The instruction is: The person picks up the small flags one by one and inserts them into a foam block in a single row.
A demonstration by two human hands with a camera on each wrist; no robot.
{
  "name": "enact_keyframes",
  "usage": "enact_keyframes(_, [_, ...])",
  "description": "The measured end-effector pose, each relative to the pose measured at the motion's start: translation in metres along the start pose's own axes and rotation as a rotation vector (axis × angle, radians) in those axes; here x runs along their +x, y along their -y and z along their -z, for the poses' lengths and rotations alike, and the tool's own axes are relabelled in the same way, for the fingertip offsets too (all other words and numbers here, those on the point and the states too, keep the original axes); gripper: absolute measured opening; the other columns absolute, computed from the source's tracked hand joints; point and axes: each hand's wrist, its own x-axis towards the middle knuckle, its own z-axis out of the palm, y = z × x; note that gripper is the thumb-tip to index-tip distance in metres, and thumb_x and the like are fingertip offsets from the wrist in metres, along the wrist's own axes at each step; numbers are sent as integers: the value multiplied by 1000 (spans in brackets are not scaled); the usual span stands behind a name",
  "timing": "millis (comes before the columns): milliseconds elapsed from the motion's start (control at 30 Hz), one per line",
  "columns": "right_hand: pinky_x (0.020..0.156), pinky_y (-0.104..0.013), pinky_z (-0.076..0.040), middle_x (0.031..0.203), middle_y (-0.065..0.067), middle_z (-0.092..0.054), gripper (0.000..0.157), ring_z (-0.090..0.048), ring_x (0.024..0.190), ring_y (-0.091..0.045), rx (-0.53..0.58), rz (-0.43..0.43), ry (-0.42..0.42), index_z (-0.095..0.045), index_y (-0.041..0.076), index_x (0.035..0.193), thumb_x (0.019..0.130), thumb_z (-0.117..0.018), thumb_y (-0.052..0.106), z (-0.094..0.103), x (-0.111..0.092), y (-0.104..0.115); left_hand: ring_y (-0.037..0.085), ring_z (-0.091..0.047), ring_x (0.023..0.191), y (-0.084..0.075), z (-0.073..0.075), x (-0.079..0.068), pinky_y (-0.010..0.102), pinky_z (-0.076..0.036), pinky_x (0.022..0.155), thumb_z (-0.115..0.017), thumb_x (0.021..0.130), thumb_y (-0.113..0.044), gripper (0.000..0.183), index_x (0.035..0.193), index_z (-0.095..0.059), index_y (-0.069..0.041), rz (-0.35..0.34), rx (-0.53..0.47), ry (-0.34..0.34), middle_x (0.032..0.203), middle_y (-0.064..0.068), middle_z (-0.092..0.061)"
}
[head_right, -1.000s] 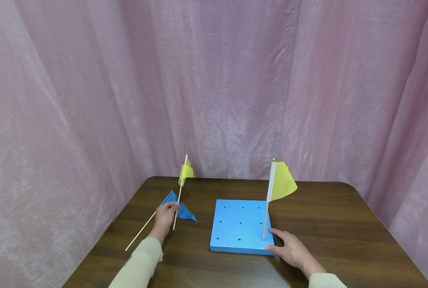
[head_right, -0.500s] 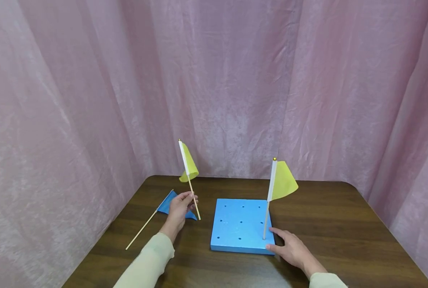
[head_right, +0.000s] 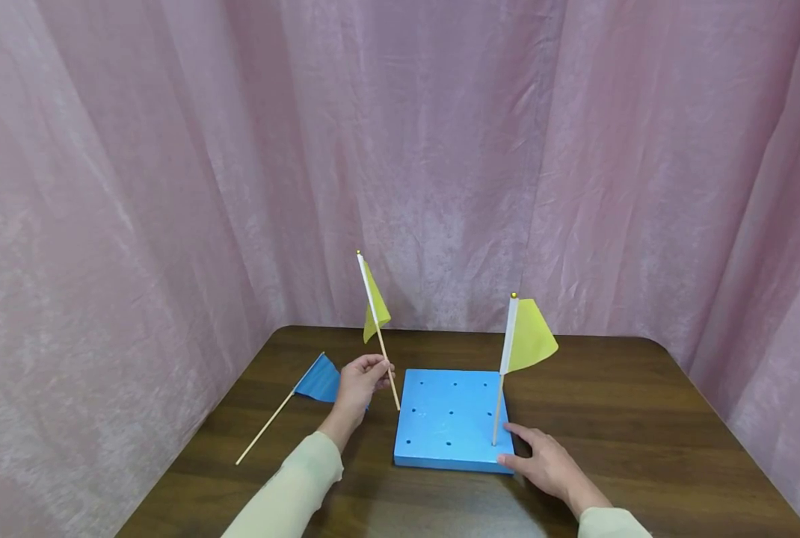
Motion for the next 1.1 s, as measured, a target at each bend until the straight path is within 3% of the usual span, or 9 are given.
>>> enact_keyframes(200, [98, -67, -37, 144, -27, -46, 71, -38, 132, -52, 0, -12, 5, -52, 9, 144, 89, -70, 50, 0, 0, 0, 26, -70, 79, -2, -14, -5, 37, -59, 75, -70, 91, -4, 17, 102, -67, 9, -21, 7, 30, 92, 19, -71])
enact_keyframes(367, [98, -67, -37, 143, -28, -47, 71, -39, 132, -52, -11, -9, 4, -52, 9, 144, 88, -70, 50, -1, 1, 1, 17, -68, 73, -2, -25, -10, 33, -59, 73, -71, 90, -3, 12, 98, -68, 6, -24, 27, 46, 88, 16, -70])
enact_keyframes(600, [99, -66, -37, 143, -28, -47, 71, -40, 131, -51, -17, 11, -1, -52, 8, 143, 89, -70, 49, -1, 1, 1, 22, -69, 78, 0, -39, -20, 35, -59, 74, -69, 92, -5, 12, 99, -67, 5, -33, 58, 83, 90, 17, -70])
enact_keyframes(800, [99, -66, -37, 142, -29, -47, 71, -40, 131, -51, -15, 13, 3, -52, 7, 144, 89, -70, 49, -1, 1, 1, 17, -68, 75, 2, -48, -25, 31, -59, 72, -69, 93, -7, 9, 96, -68, 1, -50, 140, 123, 83, 7, -68])
enact_keyframes(1100, [99, -66, -37, 142, -29, -47, 72, -40, 131, -51, -17, 4, 2, -51, 8, 144, 89, -70, 50, -1, 1, 1, 17, -68, 74, 7, -59, -33, 30, -59, 71, -68, 93, -4, 6, 96, -68, 1, -60, 170, 171, 82, 5, -68])
